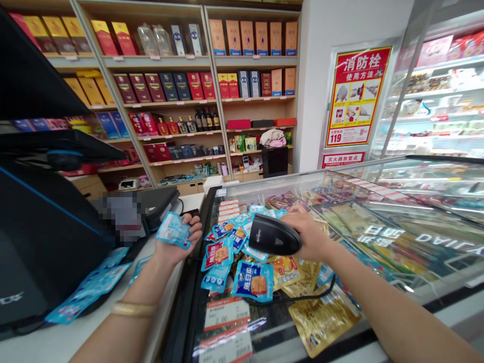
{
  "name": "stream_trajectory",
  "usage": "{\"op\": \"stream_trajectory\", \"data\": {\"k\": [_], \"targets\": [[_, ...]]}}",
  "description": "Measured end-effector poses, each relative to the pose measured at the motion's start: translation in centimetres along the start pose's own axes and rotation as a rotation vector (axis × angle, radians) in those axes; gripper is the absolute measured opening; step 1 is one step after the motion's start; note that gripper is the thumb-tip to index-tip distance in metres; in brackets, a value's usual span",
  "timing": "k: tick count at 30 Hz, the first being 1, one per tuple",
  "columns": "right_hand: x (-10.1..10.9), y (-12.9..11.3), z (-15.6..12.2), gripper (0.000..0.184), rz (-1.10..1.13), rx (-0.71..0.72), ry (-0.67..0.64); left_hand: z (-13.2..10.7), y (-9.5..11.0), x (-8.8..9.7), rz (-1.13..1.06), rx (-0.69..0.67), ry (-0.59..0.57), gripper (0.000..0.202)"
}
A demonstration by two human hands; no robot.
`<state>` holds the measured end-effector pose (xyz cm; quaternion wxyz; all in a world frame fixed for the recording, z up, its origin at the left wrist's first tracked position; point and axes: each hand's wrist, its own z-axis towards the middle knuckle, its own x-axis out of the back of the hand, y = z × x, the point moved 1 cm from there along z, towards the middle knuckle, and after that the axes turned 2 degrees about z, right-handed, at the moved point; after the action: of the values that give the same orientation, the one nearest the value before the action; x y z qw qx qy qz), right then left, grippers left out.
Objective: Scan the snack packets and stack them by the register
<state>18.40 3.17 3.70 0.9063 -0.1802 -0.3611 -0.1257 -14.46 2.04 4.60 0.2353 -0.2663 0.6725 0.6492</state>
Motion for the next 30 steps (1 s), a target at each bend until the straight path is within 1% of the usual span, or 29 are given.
{"op": "stream_trajectory", "data": {"k": [4, 10, 14, 19, 21, 23, 25, 27, 30], "targets": [[-0.7, -0.7, 0.0, 0.015, 0.019, 0.032, -0.073, 0.8, -1.3, 0.3, -0.014, 0.066, -0.078, 0.022], [-1.3, -1.0, 0.1, 0.019, -0.003, 0.043, -0.108, 1.3, -2.5, 0.6, -0.001, 0.154, -0.141, 0.021], [-1.4, -1.2, 0.2, 0.017, -0.006, 0.05, -0.112, 1.4, -2.8, 0.7, 0.022, 0.161, -0.176, 0.021], [-1.4, -1.2, 0.2, 0.015, -0.006, 0.044, -0.11, 1.2, -2.8, 0.4, 0.048, 0.136, -0.157, 0.02], [-1.2, -0.9, 0.1, 0.015, -0.008, 0.026, -0.09, 1.1, -2.8, 0.0, 0.052, 0.105, -0.115, 0.016], [-0.8, -0.2, 0.0, 0.014, -0.025, -0.011, -0.045, 1.1, -2.9, -0.4, 0.094, 0.053, -0.021, 0.009], [-0.4, 0.8, -0.1, 0.014, -0.063, -0.071, 0.022, 1.3, -3.1, -0.7, 0.184, -0.022, 0.1, 0.014], [0.0, 2.0, -0.2, 0.016, -0.12, -0.149, 0.087, 1.6, -3.5, -0.8, 0.293, -0.128, 0.215, 0.019], [0.5, 3.7, -0.5, 0.014, -0.199, -0.244, 0.147, 2.0, -4.2, -0.6, 0.387, -0.257, 0.309, 0.019]]}}
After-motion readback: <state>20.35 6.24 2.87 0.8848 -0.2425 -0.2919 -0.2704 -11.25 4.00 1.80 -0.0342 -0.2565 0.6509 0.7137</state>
